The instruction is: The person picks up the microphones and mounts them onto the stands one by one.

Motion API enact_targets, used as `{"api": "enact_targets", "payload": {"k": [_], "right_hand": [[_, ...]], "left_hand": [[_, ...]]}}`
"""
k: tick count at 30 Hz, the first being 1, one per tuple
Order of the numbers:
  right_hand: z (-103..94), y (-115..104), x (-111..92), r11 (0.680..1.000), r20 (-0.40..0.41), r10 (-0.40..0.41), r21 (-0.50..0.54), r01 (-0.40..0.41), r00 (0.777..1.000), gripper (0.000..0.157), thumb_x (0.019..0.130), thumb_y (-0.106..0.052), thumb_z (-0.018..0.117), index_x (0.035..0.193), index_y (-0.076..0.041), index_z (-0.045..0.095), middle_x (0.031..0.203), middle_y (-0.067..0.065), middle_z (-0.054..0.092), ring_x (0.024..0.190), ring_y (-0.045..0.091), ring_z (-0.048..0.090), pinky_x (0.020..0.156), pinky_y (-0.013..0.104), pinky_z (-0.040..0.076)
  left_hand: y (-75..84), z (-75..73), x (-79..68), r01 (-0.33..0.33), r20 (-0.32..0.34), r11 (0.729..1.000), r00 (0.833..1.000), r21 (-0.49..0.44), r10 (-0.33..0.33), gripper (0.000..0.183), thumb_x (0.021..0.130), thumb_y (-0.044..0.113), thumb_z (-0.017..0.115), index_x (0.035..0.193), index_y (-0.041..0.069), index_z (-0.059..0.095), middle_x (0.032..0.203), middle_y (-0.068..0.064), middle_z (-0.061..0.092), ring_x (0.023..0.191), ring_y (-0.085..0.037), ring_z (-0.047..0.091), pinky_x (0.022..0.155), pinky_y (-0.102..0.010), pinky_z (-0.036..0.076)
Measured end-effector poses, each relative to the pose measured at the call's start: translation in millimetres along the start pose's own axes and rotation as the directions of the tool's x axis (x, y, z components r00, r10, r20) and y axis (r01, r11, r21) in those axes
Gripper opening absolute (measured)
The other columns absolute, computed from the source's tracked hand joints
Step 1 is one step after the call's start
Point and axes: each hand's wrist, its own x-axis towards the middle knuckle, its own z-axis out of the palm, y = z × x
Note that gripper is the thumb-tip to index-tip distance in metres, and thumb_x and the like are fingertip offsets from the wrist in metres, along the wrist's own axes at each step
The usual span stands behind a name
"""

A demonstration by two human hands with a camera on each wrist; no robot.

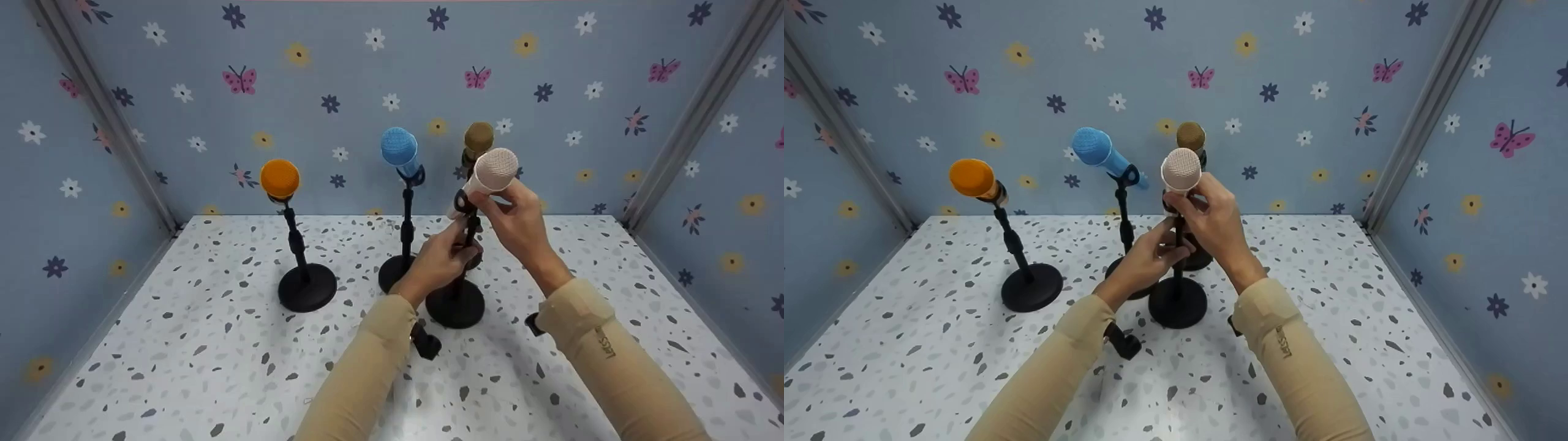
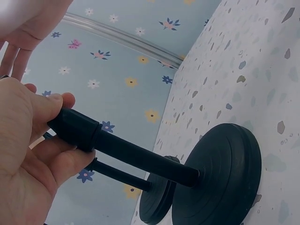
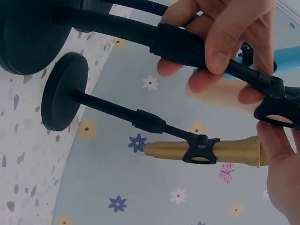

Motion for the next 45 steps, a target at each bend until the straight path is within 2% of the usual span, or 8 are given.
{"api": "enact_targets", "payload": {"k": [9, 19, 25, 29, 31, 34, 41, 45], "right_hand": [[-0.6, 1, -2, 0.998, 0.008, 0.058, 0.037, -0.058, 0.998, 0.031, 0.095, -0.009, 0.071, 0.125, -0.001, 0.066, 0.119, 0.007, 0.069, 0.111, 0.016, 0.066, 0.086, 0.027, 0.056], [-13.2, 2, -5, 0.995, 0.142, 0.089, 0.02, -0.093, 0.986, 0.039, 0.101, -0.01, 0.064, 0.139, -0.008, 0.059, 0.132, 0.008, 0.064, 0.122, 0.024, 0.062, 0.098, 0.047, 0.052], [-31.6, 13, -20, 0.996, 0.168, 0.087, -0.028, -0.084, 0.982, 0.049, 0.104, -0.011, 0.057, 0.153, -0.016, 0.046, 0.14, 0.009, 0.06, 0.126, 0.027, 0.059, 0.099, 0.037, 0.051], [-45.1, 28, -37, 0.988, 0.25, 0.154, -0.07, -0.141, 0.956, 0.054, 0.106, -0.015, 0.055, 0.157, -0.017, 0.038, 0.147, 0.011, 0.054, 0.132, 0.029, 0.054, 0.102, 0.034, 0.049], [-49.6, 35, -45, 0.979, 0.333, 0.2, -0.094, -0.178, 0.922, 0.057, 0.106, -0.018, 0.056, 0.159, -0.014, 0.034, 0.151, 0.013, 0.049, 0.136, 0.031, 0.05, 0.106, 0.04, 0.045], [-53.1, 46, -56, 0.963, 0.483, 0.27, -0.144, -0.229, 0.833, 0.063, 0.105, -0.025, 0.058, 0.159, -0.008, 0.031, 0.158, 0.016, 0.039, 0.14, 0.035, 0.044, 0.11, 0.049, 0.039], [-44.5, 59, -71, 0.921, 0.753, 0.388, -0.342, -0.189, 0.532, 0.082, 0.099, -0.047, 0.064, 0.157, 0.0, 0.03, 0.159, 0.019, 0.034, 0.133, 0.043, 0.049, 0.107, 0.057, 0.041], [-30.3, 62, -74, 0.907, 0.792, 0.417, -0.391, -0.153, 0.446, 0.089, 0.093, -0.05, 0.07, 0.154, 0.004, 0.034, 0.157, 0.021, 0.035, 0.129, 0.039, 0.054, 0.106, 0.054, 0.043]], "left_hand": [[1.2, 0.7, 0.0, 0.024, -0.004, 1.0, 1.0, -0.01, -0.024, 0.046, 0.1, 0.011, 0.064, 0.144, 0.018, 0.052, 0.108, 0.0, 0.072, 0.106, -0.013, 0.068, 0.096, -0.029, 0.051], [0.5, 0.5, 1.5, 0.028, -0.015, 1.0, 1.0, 0.004, -0.028, 0.046, 0.1, 0.014, 0.065, 0.144, 0.019, 0.053, 0.108, -0.002, 0.072, 0.106, -0.014, 0.067, 0.097, -0.032, 0.051], [0.9, 0.4, 1.1, 0.049, -0.006, 0.999, 0.999, 0.001, -0.049, 0.04, 0.1, 0.015, 0.065, 0.139, 0.017, 0.054, 0.115, -0.002, 0.071, 0.11, -0.013, 0.066, 0.098, -0.034, 0.05], [1.7, -0.1, 1.1, 0.068, 0.008, 0.998, 0.998, 0.0, -0.068, 0.038, 0.102, 0.016, 0.063, 0.139, 0.019, 0.055, 0.116, 0.001, 0.069, 0.112, -0.011, 0.064, 0.1, -0.035, 0.049], [1.9, -0.6, 1.0, 0.073, 0.009, 0.997, 0.997, 0.004, -0.073, 0.036, 0.102, 0.017, 0.062, 0.138, 0.019, 0.056, 0.114, 0.003, 0.069, 0.111, -0.009, 0.064, 0.101, -0.035, 0.049], [2.0, -1.0, 1.1, 0.07, 0.01, 0.998, 0.997, -0.005, -0.07, 0.035, 0.102, 0.015, 0.062, 0.136, 0.018, 0.056, 0.11, 0.005, 0.069, 0.109, -0.008, 0.064, 0.1, -0.034, 0.049], [1.8, -0.6, 1.3, 0.04, -0.001, 0.999, 0.999, -0.016, -0.04, 0.033, 0.101, 0.012, 0.063, 0.134, 0.018, 0.058, 0.106, 0.005, 0.07, 0.106, -0.008, 0.065, 0.097, -0.032, 0.05], [1.2, -0.2, 1.0, 0.032, -0.007, 0.999, 0.999, -0.018, -0.032, 0.034, 0.101, 0.012, 0.063, 0.134, 0.017, 0.058, 0.106, 0.003, 0.071, 0.106, -0.009, 0.066, 0.099, -0.032, 0.049]]}}
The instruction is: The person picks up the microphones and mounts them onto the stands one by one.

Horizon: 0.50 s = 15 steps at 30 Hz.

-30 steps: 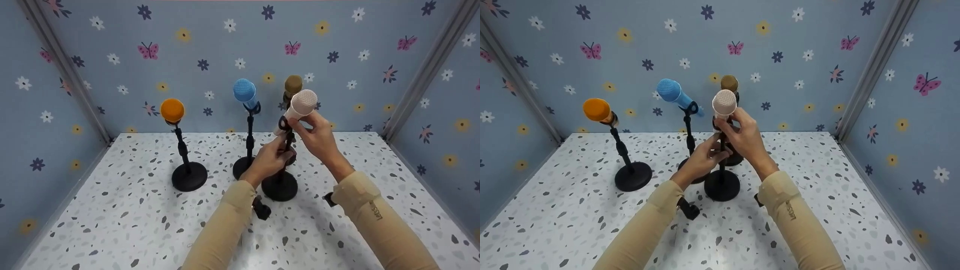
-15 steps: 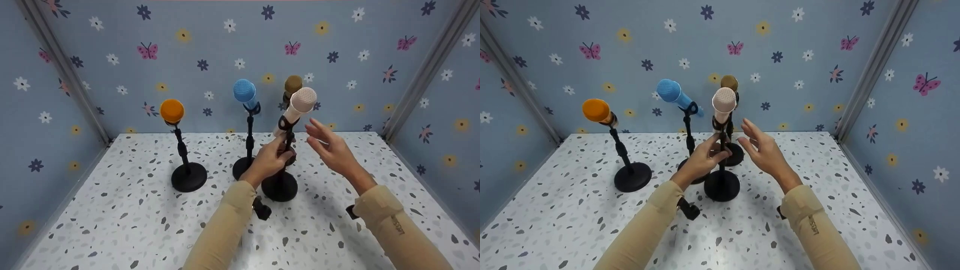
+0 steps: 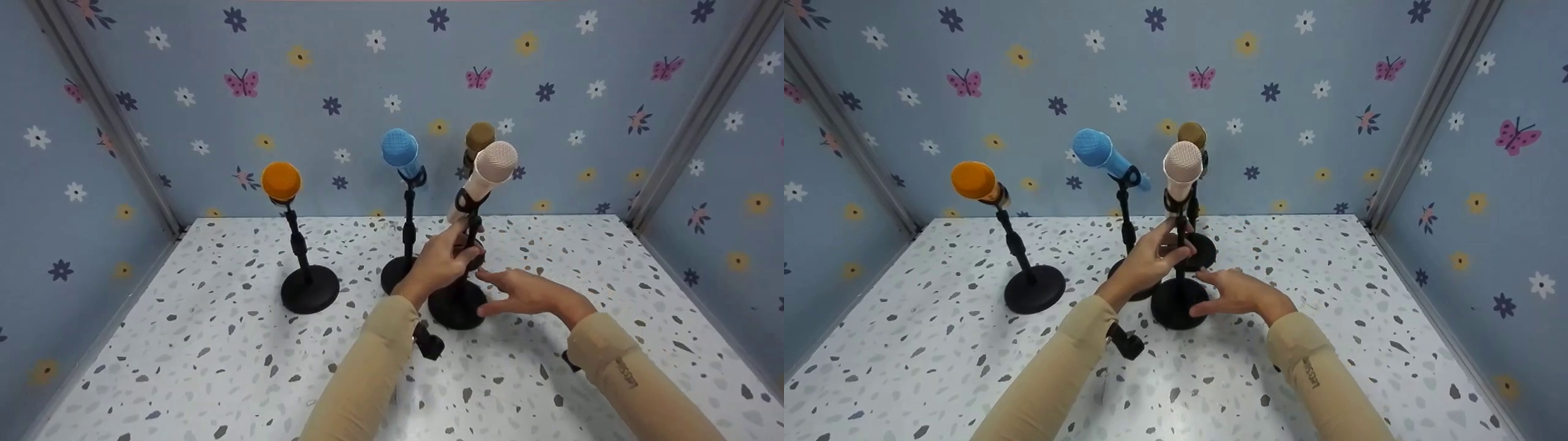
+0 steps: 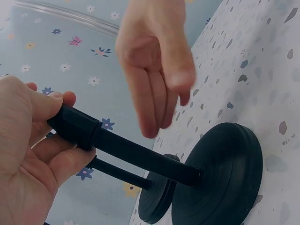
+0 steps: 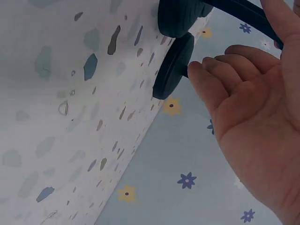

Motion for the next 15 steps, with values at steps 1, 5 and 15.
{"api": "enact_targets", "payload": {"k": [1, 5, 15], "right_hand": [[2.7, -1, 3, 1.0, 0.011, 0.013, -0.013, -0.013, 1.0, 0.088, 0.092, -0.049, 0.071, 0.153, 0.004, 0.036, 0.157, 0.021, 0.037, 0.129, 0.037, 0.055, 0.106, 0.053, 0.043], [14.9, -7, 12, 0.994, 0.049, 0.073, -0.09, -0.068, 0.996, 0.08, 0.092, -0.04, 0.075, 0.152, 0.002, 0.042, 0.154, 0.019, 0.042, 0.132, 0.033, 0.053, 0.106, 0.05, 0.044], [29.2, -16, 23, 0.977, -0.008, 0.046, -0.209, -0.047, 0.999, 0.051, 0.089, -0.023, 0.08, 0.132, -0.001, 0.064, 0.129, 0.016, 0.065, 0.109, 0.03, 0.065, 0.095, 0.048, 0.051]], "left_hand": [[-0.4, 0.6, 0.2, -0.001, -0.002, 1.0, 1.0, -0.002, 0.001, 0.033, 0.101, 0.012, 0.064, 0.133, 0.017, 0.059, 0.106, 0.002, 0.071, 0.106, -0.009, 0.066, 0.099, -0.032, 0.049], [-1.1, 2.1, 0.1, -0.001, -0.007, 1.0, 1.0, 0.0, 0.001, 0.033, 0.1, 0.012, 0.065, 0.132, 0.018, 0.059, 0.11, -0.001, 0.071, 0.108, -0.01, 0.065, 0.1, -0.032, 0.049], [-1.3, 1.4, 1.0, -0.011, -0.014, 0.999, 1.0, 0.047, 0.012, 0.036, 0.099, 0.015, 0.066, 0.134, 0.017, 0.058, 0.11, -0.003, 0.071, 0.107, -0.013, 0.066, 0.099, -0.033, 0.049]]}}
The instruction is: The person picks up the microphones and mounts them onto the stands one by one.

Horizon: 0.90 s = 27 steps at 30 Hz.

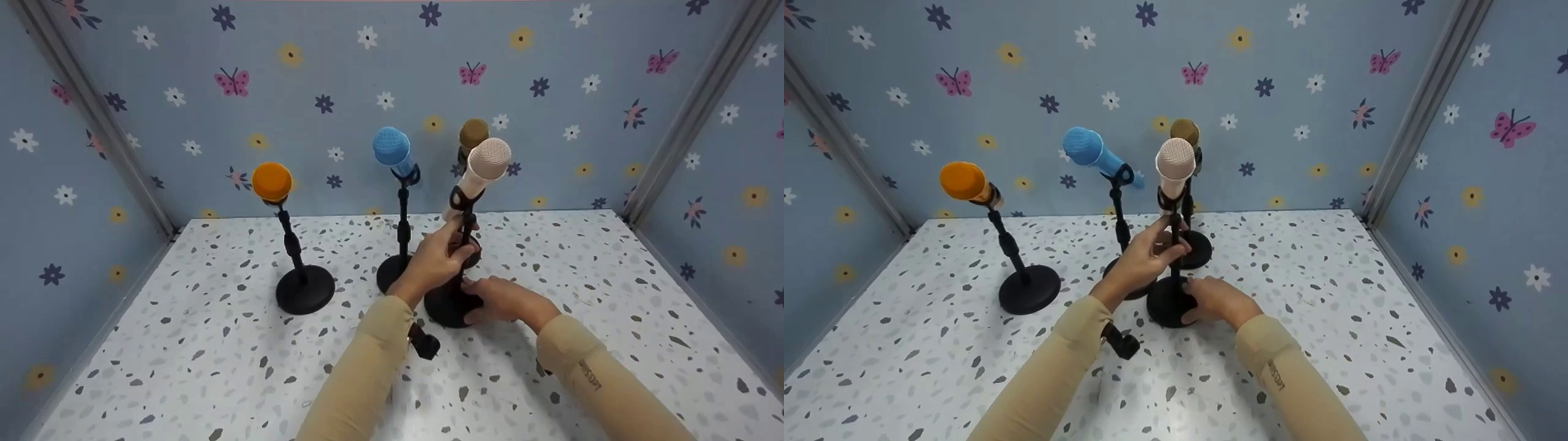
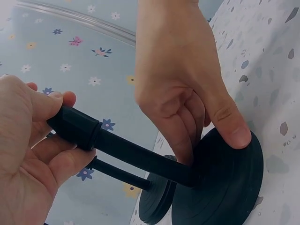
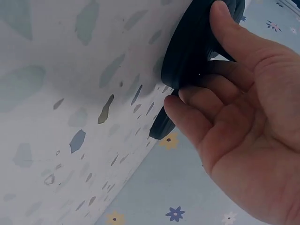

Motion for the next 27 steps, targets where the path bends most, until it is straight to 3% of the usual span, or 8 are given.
{"api": "enact_targets", "payload": {"k": [6, 11, 20, 23, 27], "right_hand": [[3.8, 0.8, -2.4, 0.999, 0.005, 0.018, 0.035, -0.018, 1.0, 0.06, 0.091, -0.023, 0.078, 0.142, 0.0, 0.057, 0.144, 0.021, 0.055, 0.122, 0.037, 0.06, 0.103, 0.05, 0.047], [3.2, -0.4, -2.6, 0.997, 0.016, 0.041, 0.058, -0.042, 0.999, 0.059, 0.091, -0.021, 0.078, 0.142, -0.001, 0.057, 0.145, 0.02, 0.053, 0.125, 0.036, 0.058, 0.105, 0.05, 0.045], [-0.1, -0.2, -1.5, 0.994, 0.037, 0.089, 0.058, -0.091, 0.995, 0.055, 0.091, -0.02, 0.078, 0.139, -0.002, 0.06, 0.138, 0.018, 0.06, 0.118, 0.032, 0.062, 0.101, 0.049, 0.048], [-1.8, -0.9, -0.2, 0.992, 0.052, 0.103, 0.063, -0.107, 0.993, 0.054, 0.091, -0.02, 0.078, 0.139, -0.003, 0.061, 0.133, 0.016, 0.064, 0.11, 0.027, 0.064, 0.096, 0.047, 0.051], [-1.9, -1.9, 1.7, 0.992, 0.063, 0.103, 0.06, -0.107, 0.993, 0.057, 0.091, -0.021, 0.078, 0.141, -0.003, 0.059, 0.136, 0.016, 0.062, 0.11, 0.025, 0.063, 0.095, 0.046, 0.051]], "left_hand": [[-1.5, 1.0, -1.8, 0.001, -0.006, 1.0, 1.0, -0.007, -0.001, 0.034, 0.099, 0.014, 0.066, 0.132, 0.019, 0.059, 0.11, -0.003, 0.07, 0.107, -0.014, 0.067, 0.098, -0.033, 0.05], [-2.2, 2.3, -2.7, 0.002, -0.006, 1.0, 1.0, -0.005, -0.002, 0.036, 0.099, 0.015, 0.066, 0.134, 0.018, 0.058, 0.113, -0.005, 0.071, 0.108, -0.015, 0.066, 0.099, -0.033, 0.049], [-0.3, 0.1, -0.3, -0.032, 0.053, 0.999, 0.998, -0.009, 0.033, 0.042, 0.102, 0.015, 0.062, 0.142, 0.014, 0.051, 0.114, -0.009, 0.07, 0.107, -0.017, 0.066, 0.098, -0.034, 0.049], [0.6, -2.1, -0.4, -0.024, 0.071, 0.999, 0.997, -0.039, 0.027, 0.045, 0.102, 0.013, 0.061, 0.145, 0.011, 0.046, 0.118, -0.012, 0.069, 0.108, -0.018, 0.066, 0.098, -0.032, 0.05], [-1.1, -4.0, -3.5, -0.004, 0.074, 0.994, 0.997, -0.112, 0.012, 0.043, 0.099, 0.005, 0.063, 0.139, 0.006, 0.05, 0.122, -0.01, 0.067, 0.11, -0.019, 0.065, 0.097, -0.028, 0.05]]}}
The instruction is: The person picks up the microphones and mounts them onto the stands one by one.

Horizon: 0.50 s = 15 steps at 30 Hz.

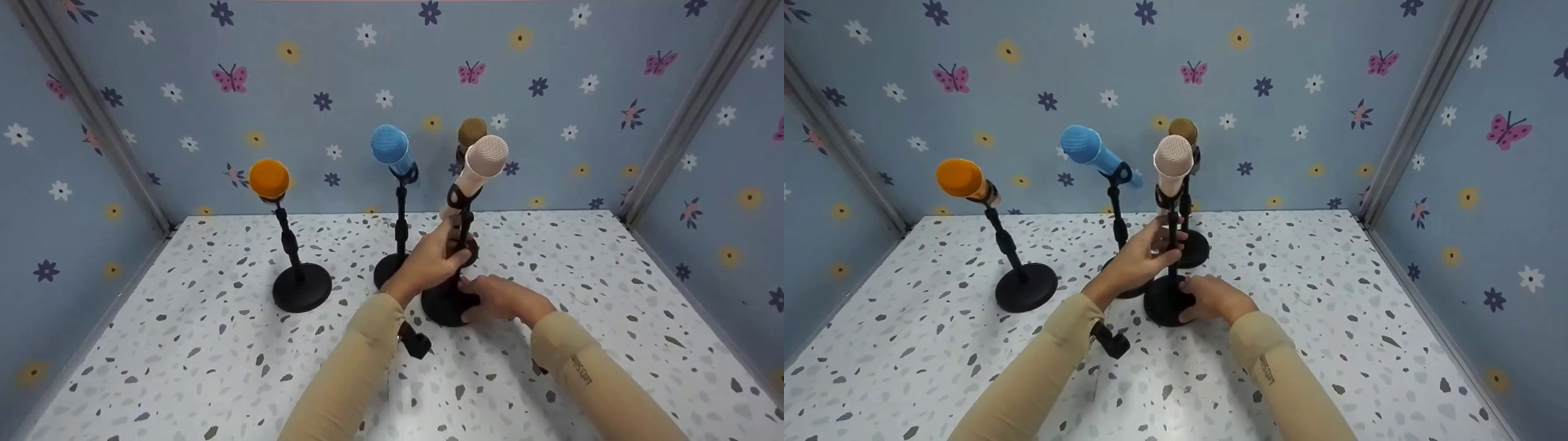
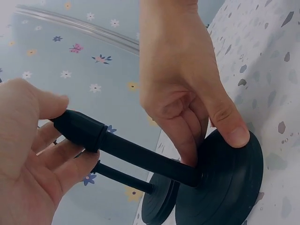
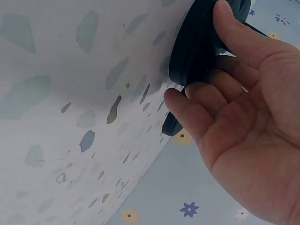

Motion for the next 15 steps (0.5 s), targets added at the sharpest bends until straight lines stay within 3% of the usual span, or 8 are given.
{"api": "enact_targets", "payload": {"k": [7, 15], "right_hand": [[3.0, -1, 3, 0.998, -0.019, -0.058, -0.003, 0.058, 0.998, 0.061, 0.089, -0.02, 0.079, 0.142, 0.0, 0.057, 0.137, 0.021, 0.06, 0.106, 0.025, 0.064, 0.093, 0.044, 0.052], [1.5, 0, 0, 0.998, -0.037, -0.067, -0.009, 0.067, 0.997, 0.059, 0.089, -0.019, 0.079, 0.139, 0.004, 0.058, 0.138, 0.023, 0.059, 0.117, 0.033, 0.063, 0.1, 0.049, 0.049]], "left_hand": [[-10.2, 0.5, -5.9, -0.015, -0.011, 0.999, 1.0, 0.03, 0.016, 0.021, 0.097, 0.004, 0.067, 0.117, -0.001, 0.066, 0.11, -0.006, 0.07, 0.099, -0.011, 0.064, 0.091, -0.026, 0.05], [-12.1, 5.2, -3.5, -0.067, -0.042, 0.994, 0.997, 0.084, 0.071, 0.02, 0.096, 0.005, 0.069, 0.114, -0.001, 0.069, 0.11, -0.012, 0.072, 0.099, -0.013, 0.066, 0.091, -0.025, 0.051]]}}
